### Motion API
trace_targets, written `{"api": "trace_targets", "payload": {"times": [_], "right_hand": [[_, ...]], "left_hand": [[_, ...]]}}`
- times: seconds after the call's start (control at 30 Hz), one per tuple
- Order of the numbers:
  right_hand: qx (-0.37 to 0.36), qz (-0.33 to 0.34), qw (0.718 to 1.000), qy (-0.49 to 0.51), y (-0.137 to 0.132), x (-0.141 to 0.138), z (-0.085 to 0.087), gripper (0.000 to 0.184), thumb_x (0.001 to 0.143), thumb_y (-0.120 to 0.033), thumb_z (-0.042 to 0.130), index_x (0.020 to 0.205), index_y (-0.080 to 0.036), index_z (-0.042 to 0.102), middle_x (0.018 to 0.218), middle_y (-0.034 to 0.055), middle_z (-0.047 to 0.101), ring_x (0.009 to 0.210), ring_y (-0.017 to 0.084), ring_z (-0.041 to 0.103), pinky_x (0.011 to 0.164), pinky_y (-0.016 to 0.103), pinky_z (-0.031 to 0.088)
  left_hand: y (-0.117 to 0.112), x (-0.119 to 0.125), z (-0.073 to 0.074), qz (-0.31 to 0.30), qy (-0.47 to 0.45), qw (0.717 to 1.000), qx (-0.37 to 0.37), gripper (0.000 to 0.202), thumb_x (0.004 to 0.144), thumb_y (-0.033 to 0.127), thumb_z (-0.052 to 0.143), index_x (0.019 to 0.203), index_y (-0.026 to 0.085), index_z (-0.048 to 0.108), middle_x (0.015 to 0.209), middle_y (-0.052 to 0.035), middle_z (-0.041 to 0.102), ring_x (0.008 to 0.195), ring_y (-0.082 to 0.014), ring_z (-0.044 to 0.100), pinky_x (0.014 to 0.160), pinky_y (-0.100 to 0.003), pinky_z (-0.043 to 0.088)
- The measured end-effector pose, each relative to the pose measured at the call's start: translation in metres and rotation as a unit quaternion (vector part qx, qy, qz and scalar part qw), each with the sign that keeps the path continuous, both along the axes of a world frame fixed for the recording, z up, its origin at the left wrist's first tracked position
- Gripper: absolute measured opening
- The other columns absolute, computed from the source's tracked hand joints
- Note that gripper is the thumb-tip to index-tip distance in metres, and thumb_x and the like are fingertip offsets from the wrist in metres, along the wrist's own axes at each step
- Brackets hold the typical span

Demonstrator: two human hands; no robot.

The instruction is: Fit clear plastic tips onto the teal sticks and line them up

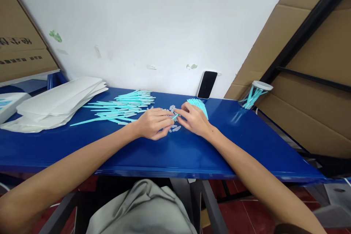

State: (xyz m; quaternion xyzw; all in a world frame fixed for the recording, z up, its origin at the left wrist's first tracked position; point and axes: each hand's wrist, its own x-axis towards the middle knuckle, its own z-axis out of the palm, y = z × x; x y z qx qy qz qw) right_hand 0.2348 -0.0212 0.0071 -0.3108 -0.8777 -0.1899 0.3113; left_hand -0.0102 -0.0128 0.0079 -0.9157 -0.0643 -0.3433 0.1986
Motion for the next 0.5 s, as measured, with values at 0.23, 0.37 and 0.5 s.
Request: {"api": "trace_targets", "payload": {"times": [0.23,0.37,0.5], "right_hand": [[0.041,-0.019,0.997,-0.058,-0.009,-0.003,0.005,0.037,0.107,-0.029,0.045,0.124,-0.018,0.075,0.086,0.0097,0.071,0.072,0.02,0.06,0.067,0.033,0.045],[-0.027,-0.048,0.996,-0.064,-0.015,-0.009,0.004,0.045,0.109,-0.033,0.041,0.143,-0.017,0.066,0.072,0.0048,0.071,0.058,0.016,0.057,0.061,0.03,0.043],[-0.074,-0.038,0.995,-0.063,-0.011,-0.013,0.004,0.045,0.11,-0.03,0.038,0.143,-0.022,0.067,0.078,0.0046,0.075,0.061,0.016,0.062,0.061,0.028,0.042]], "left_hand": [[0.004,-0.008,0.006,0.048,-0.047,0.996,-0.062,0.03,0.107,0.028,0.036,0.118,0.015,0.062,0.099,-0.0109,0.075,0.082,-0.0206,0.066,0.076,-0.034,0.049],[0.024,-0.021,0.007,0.1,-0.008,0.992,-0.08,0.043,0.112,0.038,0.028,0.1,0.017,0.064,0.089,-0.0098,0.072,0.086,-0.0231,0.06,0.078,-0.035,0.047],[0.04,-0.031,0.009,0.151,0.024,0.983,-0.101,0.054,0.111,0.048,0.024,0.086,0.019,0.062,0.079,-0.0092,0.067,0.084,-0.0255,0.055,0.075,-0.037,0.043]]}}
